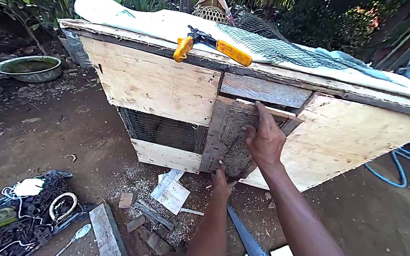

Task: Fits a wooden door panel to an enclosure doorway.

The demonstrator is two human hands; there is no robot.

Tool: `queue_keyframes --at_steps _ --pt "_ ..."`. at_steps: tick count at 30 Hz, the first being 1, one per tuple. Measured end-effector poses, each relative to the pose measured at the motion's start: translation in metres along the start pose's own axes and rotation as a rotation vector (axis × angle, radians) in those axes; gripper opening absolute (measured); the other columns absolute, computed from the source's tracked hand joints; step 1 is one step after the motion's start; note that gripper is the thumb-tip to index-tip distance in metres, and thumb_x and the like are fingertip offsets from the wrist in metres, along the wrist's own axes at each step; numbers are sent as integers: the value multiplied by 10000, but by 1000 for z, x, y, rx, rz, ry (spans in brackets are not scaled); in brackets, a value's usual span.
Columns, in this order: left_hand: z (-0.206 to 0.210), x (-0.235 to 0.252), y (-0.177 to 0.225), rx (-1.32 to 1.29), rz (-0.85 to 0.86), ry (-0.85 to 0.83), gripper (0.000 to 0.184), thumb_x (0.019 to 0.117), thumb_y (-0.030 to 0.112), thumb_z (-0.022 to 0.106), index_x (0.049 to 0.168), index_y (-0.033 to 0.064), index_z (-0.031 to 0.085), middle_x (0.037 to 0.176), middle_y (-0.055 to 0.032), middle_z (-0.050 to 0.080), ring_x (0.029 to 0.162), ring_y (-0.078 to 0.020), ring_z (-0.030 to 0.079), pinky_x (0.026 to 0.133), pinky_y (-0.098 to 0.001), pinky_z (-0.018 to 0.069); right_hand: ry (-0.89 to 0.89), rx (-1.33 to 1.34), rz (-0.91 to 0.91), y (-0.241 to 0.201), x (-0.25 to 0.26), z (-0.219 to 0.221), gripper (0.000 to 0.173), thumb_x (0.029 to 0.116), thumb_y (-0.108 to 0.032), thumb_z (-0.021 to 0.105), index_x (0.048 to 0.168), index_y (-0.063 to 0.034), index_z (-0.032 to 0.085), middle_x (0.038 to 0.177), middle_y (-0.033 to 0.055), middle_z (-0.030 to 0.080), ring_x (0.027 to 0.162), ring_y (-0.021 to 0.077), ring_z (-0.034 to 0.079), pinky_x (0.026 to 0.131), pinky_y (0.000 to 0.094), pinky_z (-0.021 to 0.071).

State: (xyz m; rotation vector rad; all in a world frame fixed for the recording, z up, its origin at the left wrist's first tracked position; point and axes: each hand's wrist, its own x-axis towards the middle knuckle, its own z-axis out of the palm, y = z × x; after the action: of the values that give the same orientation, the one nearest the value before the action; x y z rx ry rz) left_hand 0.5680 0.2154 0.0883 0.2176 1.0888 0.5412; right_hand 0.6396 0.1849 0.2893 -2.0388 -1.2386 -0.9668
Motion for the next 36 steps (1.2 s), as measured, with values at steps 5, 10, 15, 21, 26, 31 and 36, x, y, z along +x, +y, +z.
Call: queue_keyframes --at_steps 5,10,15,21,26,31,36 --pt "7 9 -4 -177 0 -28 889 942 401 745 1620 226 197 1642 -200 289 1447 -475 390 1016 -704 483 -84 18 22 2 6 -13 760 864 -217 807 1527 -91 456 897 143 717 668 349 680 547 554 520" --pt "11 11 -5 -229 -21 -17 882 925 374 774 1602 230 226 1615 -210 332 1418 -480 424 983 -715 493 -218 61 43 14 17 -36 698 911 -256 775 1526 -168 455 767 99 671 632 338 651 537 577 496" --pt "6 12 -4 -160 -30 -17 961 911 420 779 1624 251 157 1644 -211 287 1464 -486 358 1003 -756 447 -45 -114 6 27 30 -62 610 889 -316 781 1431 -142 559 1120 197 632 1051 429 601 850 572 498" --pt "4 17 -4 -142 -12 -34 961 908 424 780 1624 216 173 1636 -205 307 1462 -451 376 1051 -704 445 -129 -92 -13 40 31 -61 448 908 -285 764 1310 -122 651 1266 209 612 1225 473 529 954 630 462" --pt "1 19 0 -170 -9 -76 947 918 349 784 1618 171 171 1624 -202 323 1453 -418 403 1085 -634 462 -128 -113 -16 40 19 -52 307 917 -255 747 1193 -127 705 1233 191 639 1267 477 506 996 640 427" --pt "-1 21 -2 -210 3 -94 930 897 311 801 1607 174 217 1616 -181 347 1447 -397 413 1092 -612 459 -145 -86 -26 42 16 -55 318 891 -226 764 1192 -138 720 1313 175 626 1302 473 490 1004 646 421" --pt "-8 12 6 -270 53 -133 831 910 279 787 1579 178 304 1593 -167 388 1419 -385 448 1085 -595 465 -137 -31 -36 39 18 -67 261 885 -175 759 1128 -91 716 1235 135 695 1282 439 535 1003 635 427"
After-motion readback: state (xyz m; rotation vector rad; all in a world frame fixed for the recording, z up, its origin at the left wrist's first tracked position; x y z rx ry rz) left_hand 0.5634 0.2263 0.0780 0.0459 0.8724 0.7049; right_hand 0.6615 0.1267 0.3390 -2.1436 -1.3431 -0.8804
